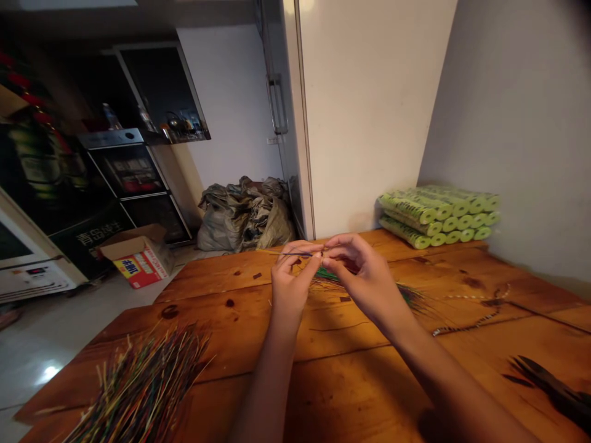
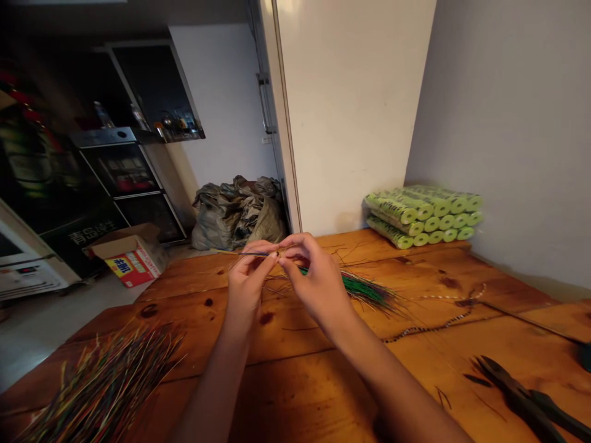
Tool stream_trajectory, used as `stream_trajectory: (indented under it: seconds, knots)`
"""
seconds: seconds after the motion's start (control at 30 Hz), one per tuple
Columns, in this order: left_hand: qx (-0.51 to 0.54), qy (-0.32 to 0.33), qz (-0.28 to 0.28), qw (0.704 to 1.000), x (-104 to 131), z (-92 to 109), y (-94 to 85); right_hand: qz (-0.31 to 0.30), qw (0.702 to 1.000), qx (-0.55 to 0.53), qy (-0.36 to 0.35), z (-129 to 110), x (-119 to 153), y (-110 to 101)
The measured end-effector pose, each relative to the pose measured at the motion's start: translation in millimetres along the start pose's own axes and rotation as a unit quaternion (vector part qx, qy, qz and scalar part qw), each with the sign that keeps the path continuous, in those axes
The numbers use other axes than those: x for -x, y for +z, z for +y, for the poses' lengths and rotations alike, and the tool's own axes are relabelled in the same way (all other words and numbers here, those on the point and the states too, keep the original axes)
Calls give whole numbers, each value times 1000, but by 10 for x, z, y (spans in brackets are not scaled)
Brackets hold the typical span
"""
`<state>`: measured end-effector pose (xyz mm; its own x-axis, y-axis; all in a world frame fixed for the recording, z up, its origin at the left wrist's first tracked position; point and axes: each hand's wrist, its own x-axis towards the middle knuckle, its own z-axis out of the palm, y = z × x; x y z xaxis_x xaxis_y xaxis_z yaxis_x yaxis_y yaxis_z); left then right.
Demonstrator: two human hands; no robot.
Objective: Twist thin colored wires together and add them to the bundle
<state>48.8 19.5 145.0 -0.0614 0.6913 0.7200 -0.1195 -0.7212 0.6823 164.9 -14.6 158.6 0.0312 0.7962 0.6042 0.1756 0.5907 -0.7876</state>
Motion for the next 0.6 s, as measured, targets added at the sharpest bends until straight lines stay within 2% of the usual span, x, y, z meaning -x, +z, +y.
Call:
stream_trajectory:
  seconds: [0.1, 0.23, 0.37, 0.5, 0.6]
  knots:
    - [-87, 55, -21, 994, -28, 65, -45, 8, 1000, 14, 1, 25, -10, -21]
    - [-219, 109, -36, 969, -54, 130, -128, 2, 999, 33, 0, -6, -13, -46]
    - [-295, 145, -41, 943, -62, 143, -183, 10, 991, 124, -38, -77, 8, -53]
    - [-302, 117, -47, 945, -71, 116, -162, 22, 967, 235, -98, -68, 29, -41]
    - [-198, 28, -63, 978, -73, 82, -118, 32, 946, 283, -156, -7, 39, -22]
